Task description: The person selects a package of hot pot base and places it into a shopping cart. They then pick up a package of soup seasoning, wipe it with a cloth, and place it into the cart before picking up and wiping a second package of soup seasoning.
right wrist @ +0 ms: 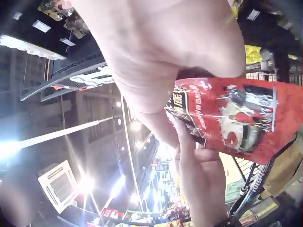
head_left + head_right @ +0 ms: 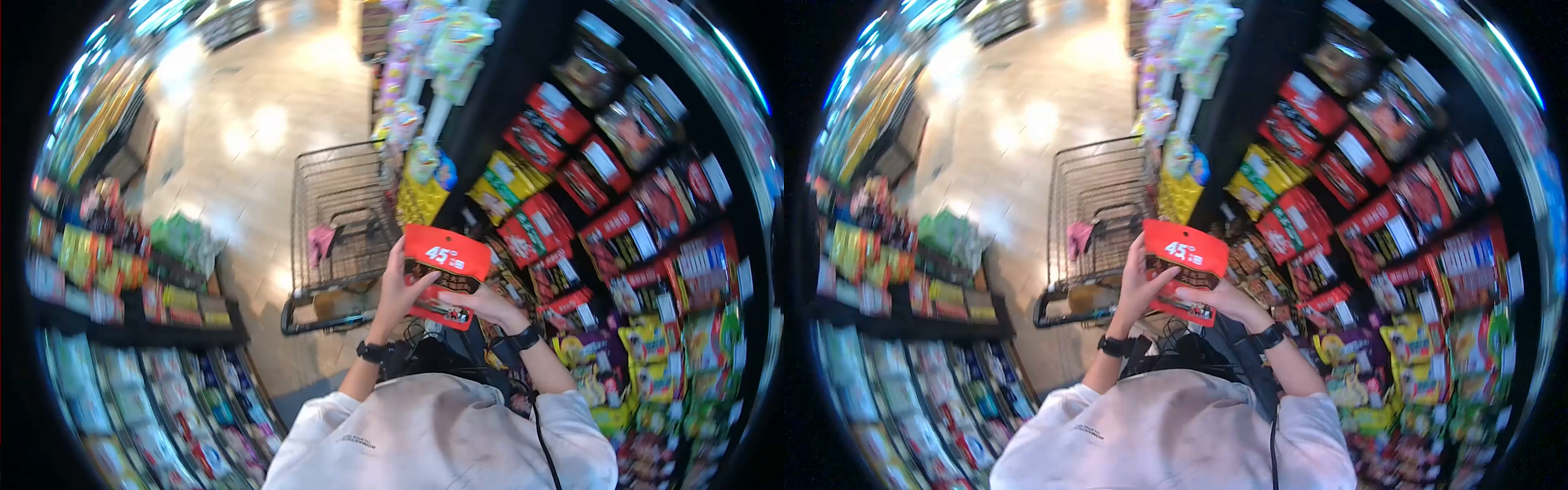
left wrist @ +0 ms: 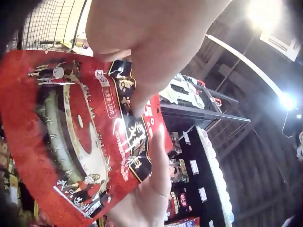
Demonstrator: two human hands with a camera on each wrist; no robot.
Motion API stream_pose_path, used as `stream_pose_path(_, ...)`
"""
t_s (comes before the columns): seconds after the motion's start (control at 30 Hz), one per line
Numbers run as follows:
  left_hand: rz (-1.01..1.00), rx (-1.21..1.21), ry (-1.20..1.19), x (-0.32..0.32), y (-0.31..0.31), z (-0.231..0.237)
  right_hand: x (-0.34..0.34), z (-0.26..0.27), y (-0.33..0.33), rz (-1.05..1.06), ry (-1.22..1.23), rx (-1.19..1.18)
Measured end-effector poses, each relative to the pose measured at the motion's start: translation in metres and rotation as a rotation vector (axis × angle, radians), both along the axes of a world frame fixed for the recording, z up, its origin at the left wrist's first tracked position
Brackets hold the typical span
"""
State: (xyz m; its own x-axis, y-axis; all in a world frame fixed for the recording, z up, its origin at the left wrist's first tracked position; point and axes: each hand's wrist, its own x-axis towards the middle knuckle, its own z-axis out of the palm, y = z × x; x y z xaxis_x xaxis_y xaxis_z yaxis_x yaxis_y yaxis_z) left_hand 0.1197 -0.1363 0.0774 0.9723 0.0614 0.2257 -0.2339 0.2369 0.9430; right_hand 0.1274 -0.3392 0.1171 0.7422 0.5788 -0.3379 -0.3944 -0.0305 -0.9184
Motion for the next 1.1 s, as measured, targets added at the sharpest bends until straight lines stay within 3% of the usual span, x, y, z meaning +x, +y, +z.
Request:
stream_pose_path(0.1, 0.047, -0.028, 0.073, 0.004, -0.016, 0.002, -0.013, -0.001, -0.012, -0.216, -0.048, 0.056)
stream_pose_path(0.17, 0.050, -0.133, 0.151, 0.005, -0.022, 0.002, -0.014, -0.009, -0.026, -0.242, -0.096, -0.039)
stream_pose_path(0.23, 0.025, -0.029, 0.110, 0.012, -0.028, -0.008, -0.011, -0.009, -0.037, -0.263, -0.182, -0.142)
stream_pose_path(0.3, -0.093, 0.267, 0.272, 0.018, -0.022, -0.011, -0.009, 0.000, -0.052, -0.299, -0.303, -0.258)
stream_pose_path(0.33, -0.147, 0.417, 0.355, 0.019, -0.017, -0.009, -0.005, -0.004, -0.064, -0.349, -0.289, -0.179)
stream_pose_path(0.37, -0.192, 0.546, 0.332, 0.021, -0.011, -0.019, -0.003, 0.004, -0.072, -0.467, -0.329, -0.210)
stream_pose_path(0.43, -0.270, 0.795, 0.276, 0.030, -0.002, -0.046, 0.007, 0.011, -0.095, -0.712, -0.496, -0.056)
stream_pose_path(0.47, -0.318, 0.911, 0.373, 0.031, 0.000, -0.038, 0.013, 0.013, -0.108, -0.798, -0.516, -0.055)
stream_pose_path(0.53, -0.366, 0.921, 0.427, 0.032, 0.004, -0.063, 0.027, 0.013, -0.141, -0.944, -0.648, -0.142)
stream_pose_path(0.6, -0.413, 1.020, 0.572, 0.030, -0.011, -0.029, 0.037, 0.025, -0.160, -1.084, -0.737, -0.182)
stream_pose_path(0.7, -0.572, 1.056, 0.536, 0.028, -0.008, -0.050, 0.056, 0.019, -0.191, -1.146, -0.757, -0.124)
stream_pose_path(0.73, -0.579, 0.998, 0.495, 0.026, -0.006, -0.068, 0.062, 0.022, -0.196, -1.139, -0.769, -0.092)
stream_pose_path(0.77, -0.575, 0.953, 0.660, 0.020, -0.009, -0.068, 0.066, 0.028, -0.200, -1.133, -0.781, -0.060)
stream_pose_path(0.83, -0.517, 1.045, 0.674, 0.015, -0.013, -0.068, 0.077, 0.033, -0.203, -1.147, -0.803, -0.027)
stream_pose_path(0.9, -0.554, 0.992, 0.638, 0.018, -0.010, -0.078, 0.088, 0.033, -0.206, -1.160, -0.817, -0.014)
stream_pose_path(1.03, -0.551, 0.756, 0.664, 0.010, -0.026, -0.040, 0.102, 0.040, -0.206, -1.145, -0.790, 0.101)
stream_pose_path(1.1, -0.519, 0.780, 0.729, 0.012, -0.025, -0.048, 0.108, 0.032, -0.209, -1.142, -0.798, 0.069)
